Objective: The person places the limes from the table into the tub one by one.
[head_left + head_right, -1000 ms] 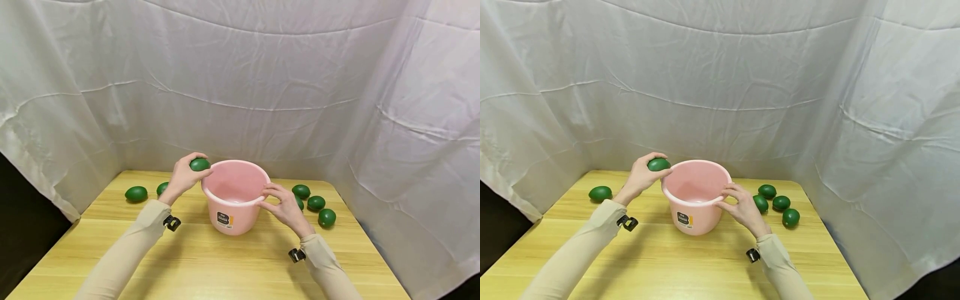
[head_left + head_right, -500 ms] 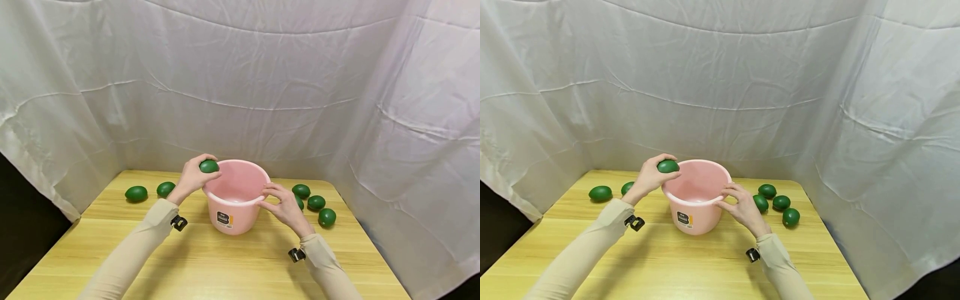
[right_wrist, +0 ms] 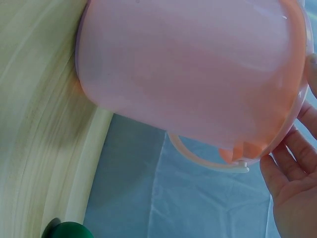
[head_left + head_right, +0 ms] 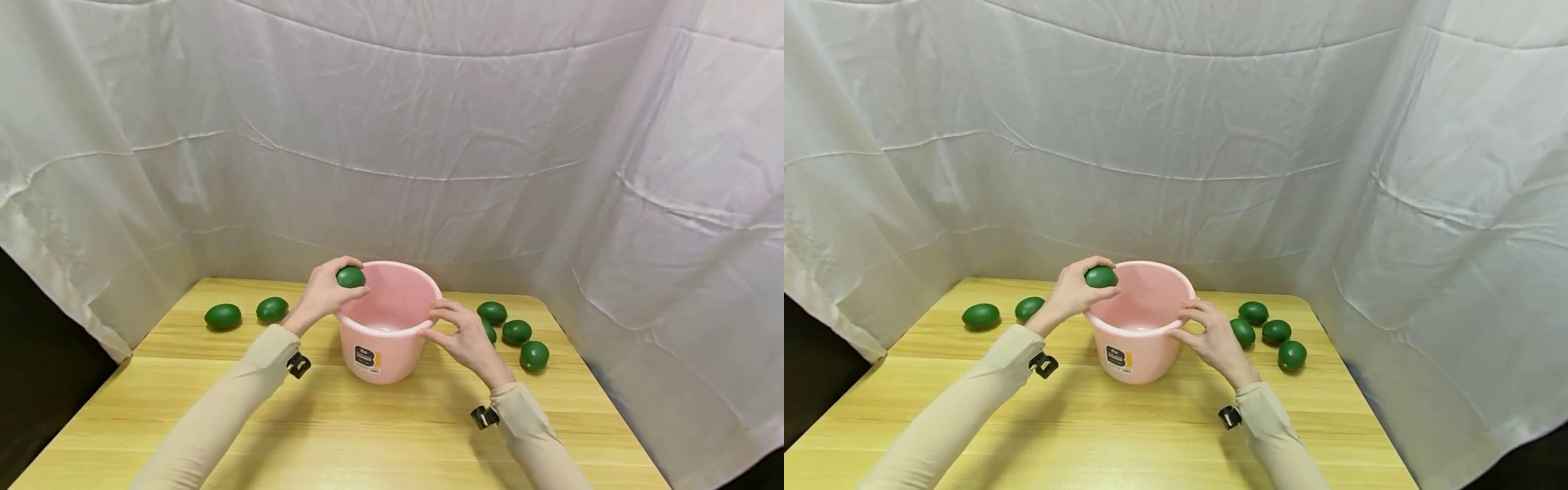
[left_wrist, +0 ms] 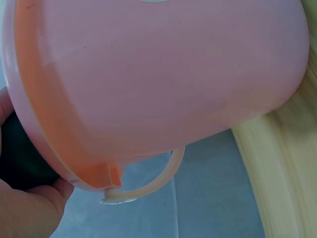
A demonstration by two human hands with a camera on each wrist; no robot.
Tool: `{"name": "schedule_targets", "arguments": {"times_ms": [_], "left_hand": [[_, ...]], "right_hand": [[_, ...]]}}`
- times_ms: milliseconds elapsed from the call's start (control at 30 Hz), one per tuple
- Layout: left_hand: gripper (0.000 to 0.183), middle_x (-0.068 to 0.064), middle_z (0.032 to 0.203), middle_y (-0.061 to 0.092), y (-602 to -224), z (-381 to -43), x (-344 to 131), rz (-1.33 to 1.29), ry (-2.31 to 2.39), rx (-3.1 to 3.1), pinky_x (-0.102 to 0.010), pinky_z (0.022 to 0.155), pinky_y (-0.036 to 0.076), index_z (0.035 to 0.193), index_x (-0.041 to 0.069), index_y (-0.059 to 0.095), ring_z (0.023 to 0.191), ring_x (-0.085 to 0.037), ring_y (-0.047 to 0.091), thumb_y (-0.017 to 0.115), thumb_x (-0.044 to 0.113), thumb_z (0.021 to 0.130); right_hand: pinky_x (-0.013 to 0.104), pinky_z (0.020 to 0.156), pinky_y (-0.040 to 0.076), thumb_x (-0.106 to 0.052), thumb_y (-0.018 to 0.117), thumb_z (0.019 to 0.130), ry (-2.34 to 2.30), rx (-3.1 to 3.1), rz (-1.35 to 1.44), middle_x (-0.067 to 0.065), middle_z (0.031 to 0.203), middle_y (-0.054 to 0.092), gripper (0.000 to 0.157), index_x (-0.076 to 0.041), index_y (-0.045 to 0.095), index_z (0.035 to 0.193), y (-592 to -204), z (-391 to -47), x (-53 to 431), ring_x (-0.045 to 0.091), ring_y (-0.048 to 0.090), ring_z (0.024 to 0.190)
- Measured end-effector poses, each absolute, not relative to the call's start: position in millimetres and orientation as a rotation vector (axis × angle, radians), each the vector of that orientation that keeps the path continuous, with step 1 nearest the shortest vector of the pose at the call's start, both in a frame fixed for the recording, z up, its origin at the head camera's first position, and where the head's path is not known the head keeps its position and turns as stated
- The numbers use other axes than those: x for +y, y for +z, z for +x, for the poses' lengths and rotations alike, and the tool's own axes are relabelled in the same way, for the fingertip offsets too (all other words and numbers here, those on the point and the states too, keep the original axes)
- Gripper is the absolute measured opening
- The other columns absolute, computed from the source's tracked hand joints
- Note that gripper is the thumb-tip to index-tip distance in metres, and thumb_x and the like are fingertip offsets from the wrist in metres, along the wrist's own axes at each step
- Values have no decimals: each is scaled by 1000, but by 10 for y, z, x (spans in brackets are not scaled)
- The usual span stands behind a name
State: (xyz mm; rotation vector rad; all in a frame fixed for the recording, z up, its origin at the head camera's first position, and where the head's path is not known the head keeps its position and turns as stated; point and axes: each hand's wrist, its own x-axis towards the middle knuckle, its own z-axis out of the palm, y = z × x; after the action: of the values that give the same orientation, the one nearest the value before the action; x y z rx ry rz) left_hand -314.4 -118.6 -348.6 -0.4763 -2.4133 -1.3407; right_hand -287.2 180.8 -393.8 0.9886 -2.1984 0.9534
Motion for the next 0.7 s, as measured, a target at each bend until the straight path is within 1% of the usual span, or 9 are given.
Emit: {"name": "schedule_targets", "arguments": {"times_ms": [200,433,700], "left_hand": [[46,-9,120,66,-3488,-3149,-1188,-462,-1299,-2445,-37,75,57,119,12,65,94,-27,65,83,23,78],[47,-12,121,65,-3470,-3143,-1190,-478,-1229,-2471,-36,75,56,121,9,64,95,-28,64,82,22,80],[45,-10,121,66,-3480,-3165,-1178,-479,-1255,-2467,-37,75,56,119,12,66,96,-27,64,82,25,80]], "right_hand": [[45,97,51,-19,85,76,956,-2200,991,3,115,68,23,-10,75,95,-3936,-2866,1801,24,63,112],[44,97,51,-19,85,76,964,-2210,980,2,115,68,24,-10,75,95,-3923,-2863,1794,23,63,112],[46,97,51,-19,85,76,956,-2210,974,3,116,68,23,-10,75,95,-3929,-2865,1796,25,63,113]]}}
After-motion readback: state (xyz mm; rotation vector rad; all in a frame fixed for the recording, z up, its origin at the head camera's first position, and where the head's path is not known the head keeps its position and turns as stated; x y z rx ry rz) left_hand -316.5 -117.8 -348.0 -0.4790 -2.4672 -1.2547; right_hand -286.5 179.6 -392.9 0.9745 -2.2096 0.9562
